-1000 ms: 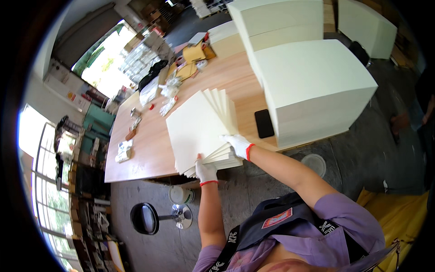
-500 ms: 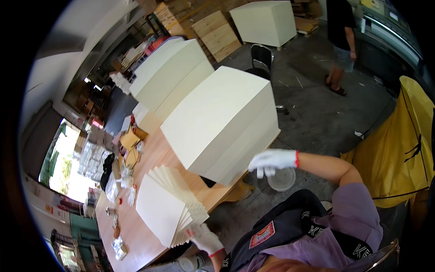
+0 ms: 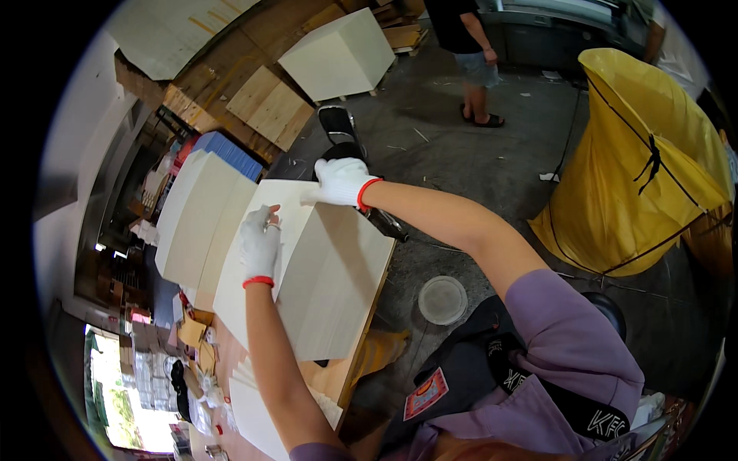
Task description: The person sands the edges of white rectangular boards using a sanding block. They handle the boards one at a time, rubbing the sanding block along the edges and corners, then stacking the finished boards on the table.
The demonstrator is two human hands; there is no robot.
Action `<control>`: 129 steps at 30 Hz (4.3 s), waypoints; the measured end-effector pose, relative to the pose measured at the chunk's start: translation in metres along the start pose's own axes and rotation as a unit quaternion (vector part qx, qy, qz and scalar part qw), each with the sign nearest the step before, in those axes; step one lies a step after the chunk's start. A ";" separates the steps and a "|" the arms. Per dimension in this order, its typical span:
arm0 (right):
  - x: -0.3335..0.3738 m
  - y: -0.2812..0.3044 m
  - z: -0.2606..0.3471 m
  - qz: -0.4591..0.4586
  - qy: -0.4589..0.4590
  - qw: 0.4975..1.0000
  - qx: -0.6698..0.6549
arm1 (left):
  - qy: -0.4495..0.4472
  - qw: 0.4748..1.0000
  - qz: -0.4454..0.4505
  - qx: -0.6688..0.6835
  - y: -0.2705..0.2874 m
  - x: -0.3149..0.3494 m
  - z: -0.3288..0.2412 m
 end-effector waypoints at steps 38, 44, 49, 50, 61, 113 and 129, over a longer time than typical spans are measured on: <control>-0.022 -0.021 0.002 -0.013 0.093 0.950 -0.297 | 0.074 0.966 0.031 0.247 -0.034 -0.009 -0.010; -0.020 -0.021 0.003 -0.018 0.097 0.951 -0.294 | 0.049 0.971 0.034 0.233 -0.043 -0.011 -0.002; -0.017 -0.022 0.001 -0.023 0.096 0.954 -0.283 | 0.052 0.955 -0.017 0.293 -0.034 -0.007 -0.018; -0.018 -0.022 0.000 -0.026 0.098 0.955 -0.278 | 0.051 0.966 -0.013 0.252 -0.030 -0.006 -0.018; -0.022 -0.027 0.000 -0.035 0.105 0.951 -0.288 | 0.096 0.975 0.045 0.193 -0.031 -0.003 -0.021; -0.013 0.003 -0.027 -0.057 0.016 0.982 -0.181 | 0.027 0.996 0.016 0.078 -0.030 0.000 -0.035; -0.017 0.002 -0.006 -0.140 0.327 0.930 0.093 | 0.062 0.995 0.056 -0.049 -0.040 -0.027 -0.024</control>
Point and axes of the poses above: each hand's wrist, its own x-axis away from the middle knuckle, its own y-axis out of the back of the hand, z = x × y, the point moved 4 cm from there along -x, towards the middle knuckle, and after that the axes turned 5 degrees about -y, right-handed, at the moved point
